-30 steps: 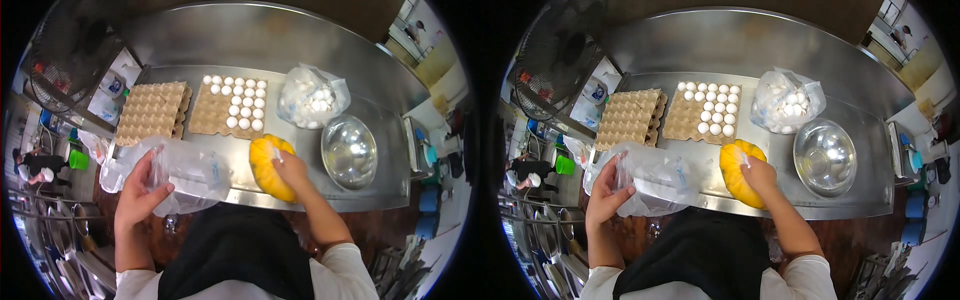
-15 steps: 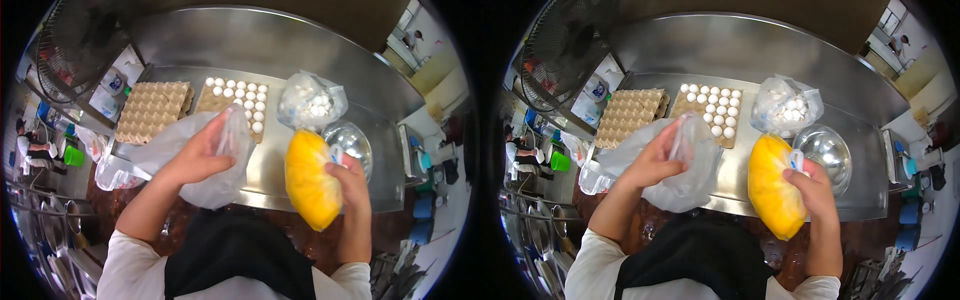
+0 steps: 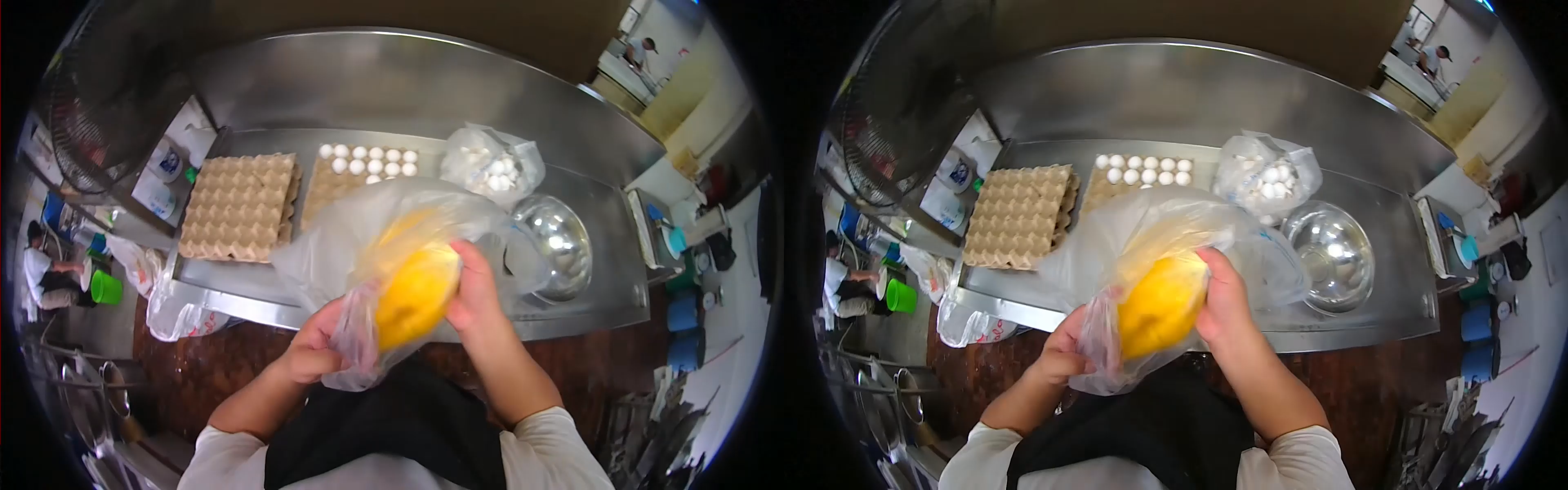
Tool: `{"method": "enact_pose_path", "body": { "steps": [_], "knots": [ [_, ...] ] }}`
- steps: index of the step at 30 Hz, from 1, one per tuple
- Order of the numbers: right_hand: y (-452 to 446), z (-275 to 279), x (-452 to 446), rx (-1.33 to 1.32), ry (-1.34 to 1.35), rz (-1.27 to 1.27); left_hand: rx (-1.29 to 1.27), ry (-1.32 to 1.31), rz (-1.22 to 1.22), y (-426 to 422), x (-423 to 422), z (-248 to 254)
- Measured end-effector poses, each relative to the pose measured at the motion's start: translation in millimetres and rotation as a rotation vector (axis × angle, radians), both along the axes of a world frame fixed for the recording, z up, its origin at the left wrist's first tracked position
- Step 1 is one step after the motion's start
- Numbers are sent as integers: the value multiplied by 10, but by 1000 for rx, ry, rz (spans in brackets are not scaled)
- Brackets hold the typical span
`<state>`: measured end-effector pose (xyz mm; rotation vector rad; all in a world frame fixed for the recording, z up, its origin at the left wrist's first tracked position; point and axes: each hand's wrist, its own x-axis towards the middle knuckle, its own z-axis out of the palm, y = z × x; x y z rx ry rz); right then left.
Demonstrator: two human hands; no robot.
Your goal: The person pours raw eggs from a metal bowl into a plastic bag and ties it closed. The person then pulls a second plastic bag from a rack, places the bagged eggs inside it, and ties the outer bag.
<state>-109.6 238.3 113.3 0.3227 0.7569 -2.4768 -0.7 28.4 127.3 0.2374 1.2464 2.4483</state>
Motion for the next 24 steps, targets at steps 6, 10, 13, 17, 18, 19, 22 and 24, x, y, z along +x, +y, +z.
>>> {"method": "enact_pose_path", "body": {
  "steps": [6, 10, 13, 17, 18, 19, 22, 24],
  "knots": [
    [-497, -604, -146, 205, -7, -157, 131, -125, 125, -211, 390, -297],
    [-543, -788, -96, 337, 67, -87, 73, -107, 46, -388, 405, -231],
    [-565, -855, 12, 438, 151, -83, -210, -185, -158, -776, 337, -140],
    [-573, -1077, 49, 547, 209, -92, -163, -115, -124, -780, 64, 171],
    [-571, -1062, 37, 560, 197, -71, -202, -123, -117, -731, 42, 150],
    [-569, -1042, 17, 574, 182, -49, -241, -134, -109, -684, 29, 105],
    [-525, -1000, 12, 752, 179, 106, -204, -183, 11, -517, 49, 113],
    [-465, -1067, 2, 875, 206, 213, -128, -224, 50, -503, 104, 136]
  ]
}}
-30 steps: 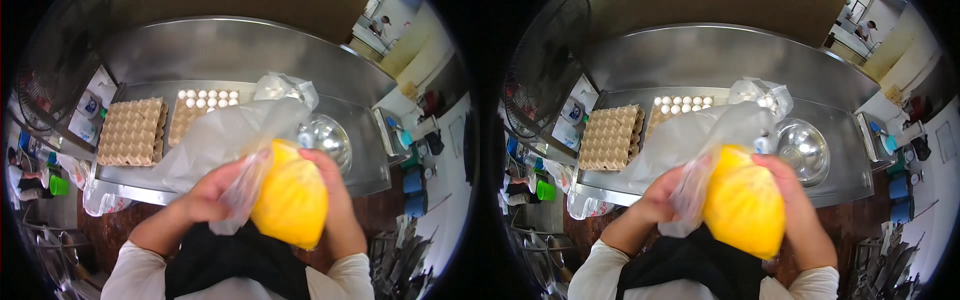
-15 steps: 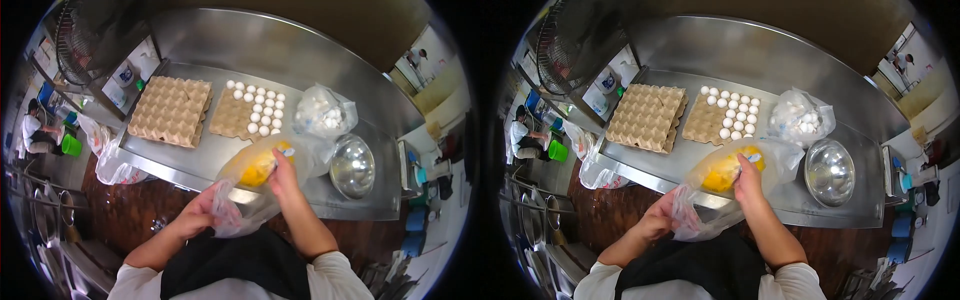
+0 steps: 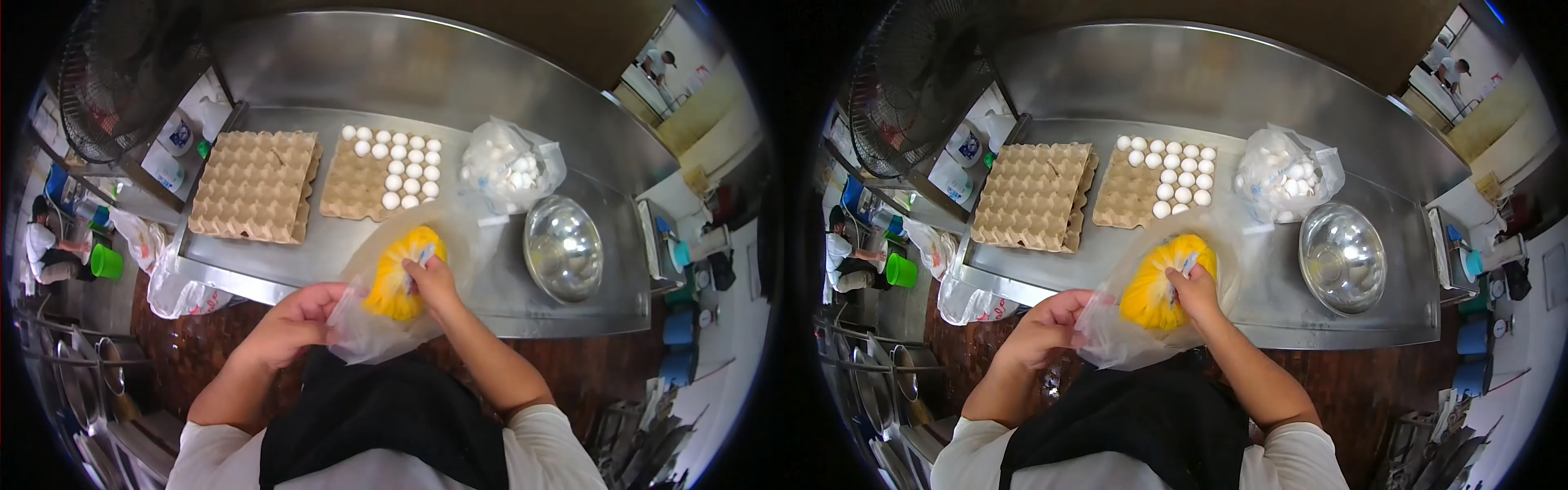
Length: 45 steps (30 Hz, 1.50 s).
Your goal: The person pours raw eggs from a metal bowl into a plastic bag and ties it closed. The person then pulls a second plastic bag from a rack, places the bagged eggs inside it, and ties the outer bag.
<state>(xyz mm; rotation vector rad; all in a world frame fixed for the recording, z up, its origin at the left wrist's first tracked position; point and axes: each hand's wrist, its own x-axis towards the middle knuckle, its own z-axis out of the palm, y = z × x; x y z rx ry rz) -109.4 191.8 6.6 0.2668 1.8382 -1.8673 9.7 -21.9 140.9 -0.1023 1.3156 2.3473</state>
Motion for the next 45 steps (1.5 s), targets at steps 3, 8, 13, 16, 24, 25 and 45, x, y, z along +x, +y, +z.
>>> {"method": "enact_pose_path", "body": {
  "steps": [3, 8, 13, 16, 24, 25, 45],
  "knots": [
    [143, -187, -57, 215, 80, 192, 81, -35, -36, -138, 114, -53],
    [503, 670, -64, 602, 613, 331, 63, -41, -12, -248, 187, -140],
    [794, 1058, -311, 1012, 1274, 35, 34, -87, 103, -264, 213, -163],
    [987, 662, -476, 680, 731, 197, -65, -94, 211, -290, 156, -79],
    [455, 1593, -405, -91, 534, 63, -196, 351, 453, -245, -616, 607],
    [383, 1663, -332, -110, 521, 103, -239, 381, 456, -154, -670, 684],
    [60, 1505, 25, -267, 294, 105, -956, 535, -189, -113, -614, 824]
  ]
}}
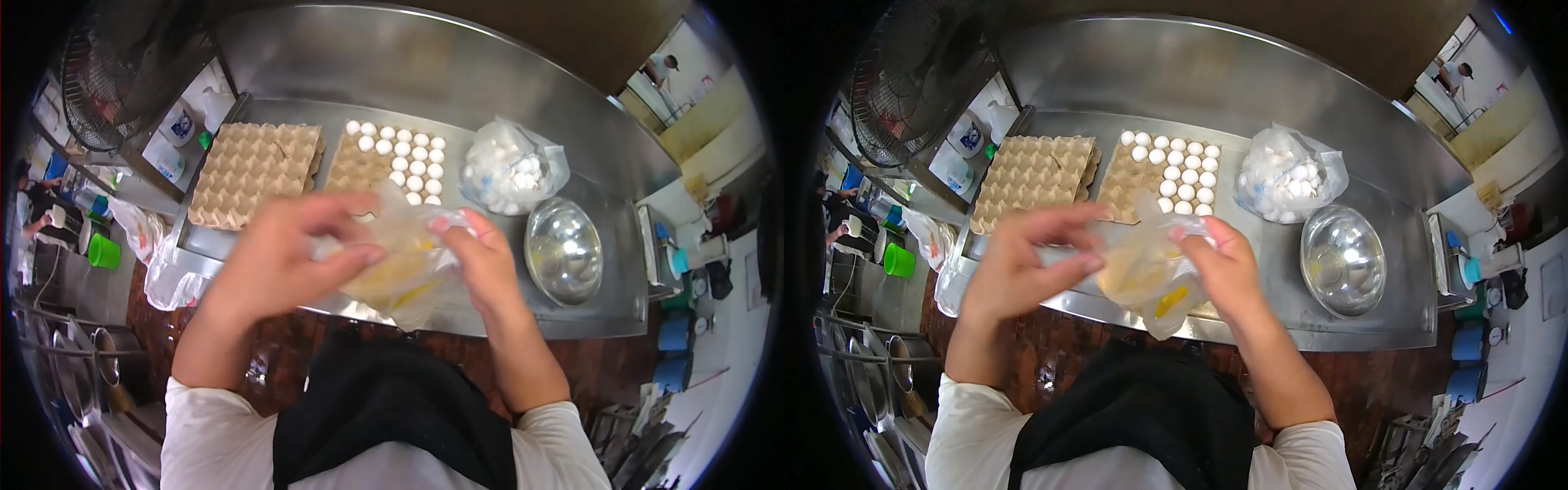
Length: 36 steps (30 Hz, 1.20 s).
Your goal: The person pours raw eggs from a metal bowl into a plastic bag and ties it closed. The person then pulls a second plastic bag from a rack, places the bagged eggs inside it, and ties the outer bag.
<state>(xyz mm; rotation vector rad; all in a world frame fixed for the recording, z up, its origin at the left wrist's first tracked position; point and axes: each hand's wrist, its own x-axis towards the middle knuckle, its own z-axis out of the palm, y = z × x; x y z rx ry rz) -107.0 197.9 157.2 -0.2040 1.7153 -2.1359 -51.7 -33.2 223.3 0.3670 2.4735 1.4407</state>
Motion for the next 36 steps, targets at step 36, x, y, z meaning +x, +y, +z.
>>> {"method": "enact_pose_path", "body": {
  "steps": [36],
  "knots": [
    [-579, -843, -34, -263, -495, -429, -216, 479, 376, 828, 20, -2197]
  ]
}}
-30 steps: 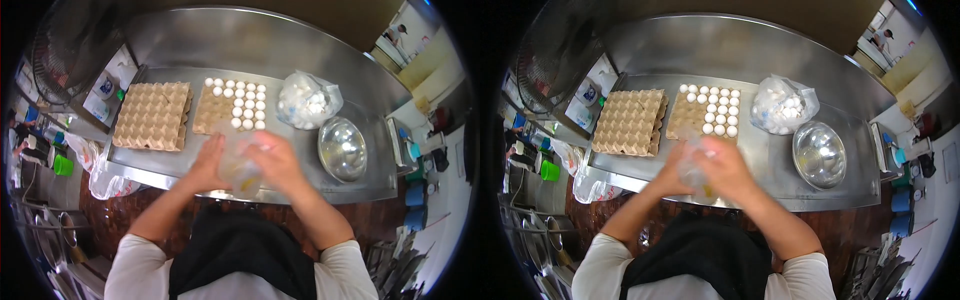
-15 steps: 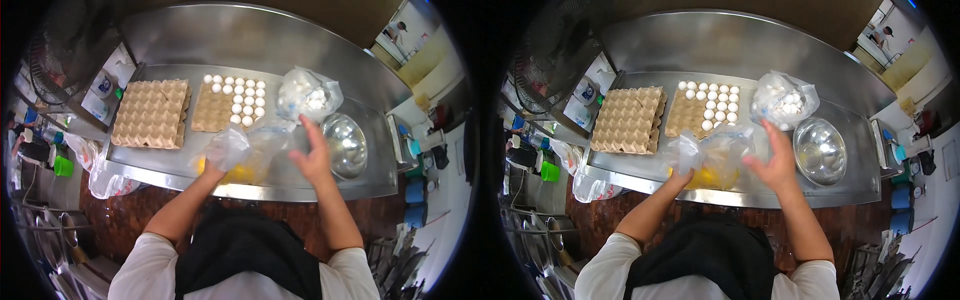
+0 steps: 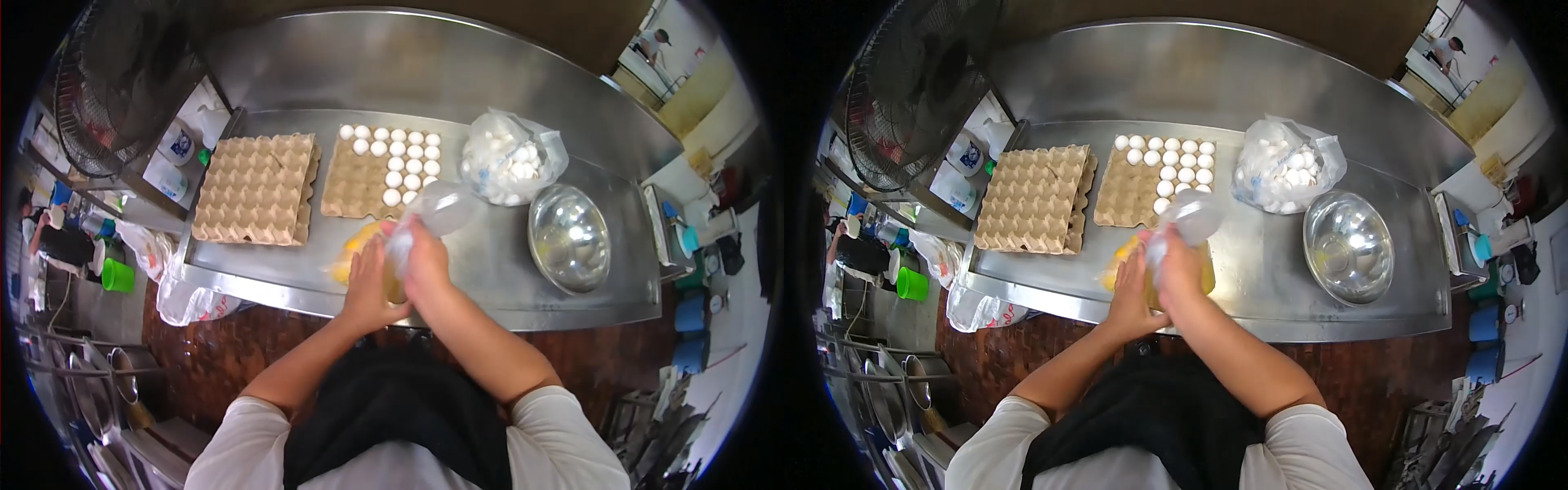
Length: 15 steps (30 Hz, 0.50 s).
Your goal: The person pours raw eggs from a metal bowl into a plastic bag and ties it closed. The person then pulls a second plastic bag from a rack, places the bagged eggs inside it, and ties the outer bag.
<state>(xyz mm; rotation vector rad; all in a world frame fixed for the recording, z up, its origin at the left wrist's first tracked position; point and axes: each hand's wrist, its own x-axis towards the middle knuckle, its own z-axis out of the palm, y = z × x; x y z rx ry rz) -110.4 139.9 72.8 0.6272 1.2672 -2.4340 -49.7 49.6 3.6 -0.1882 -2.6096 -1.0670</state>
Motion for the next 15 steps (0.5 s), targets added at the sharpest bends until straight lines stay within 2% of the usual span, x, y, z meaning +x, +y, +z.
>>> {"method": "enact_pose_path", "body": {
  "steps": [1, 3, 4, 5, 8, 9, 10, 12, 13, 15],
  "knots": [
    [-93, 45, 39, 43, 20, 14, 28, 85, 95, 51, -76, -9],
    [-244, -166, 275, 155, 204, 41, 81, 21, 163, -38, -288, -540],
    [-270, -90, 346, 214, 295, 55, 148, 51, 175, -29, -307, -448],
    [-191, 9, 391, 180, 261, 89, 215, 84, 184, -20, -326, -354],
    [80, -233, 346, 319, 295, 248, -87, 121, 107, -150, -345, -515],
    [177, -355, 346, 426, 447, 329, 202, 46, 122, -142, -428, -683],
    [301, -191, 336, 673, 507, 515, 501, 2, 154, -123, -500, -713],
    [618, 204, 360, 1167, 603, 890, 307, -12, 131, -148, -451, -612],
    [722, 269, 377, 1391, 883, 959, 212, -18, 120, -151, -408, -452],
    [655, 320, 444, 1292, 1196, 1078, 17, -30, 92, -136, -354, -193]
  ]
}}
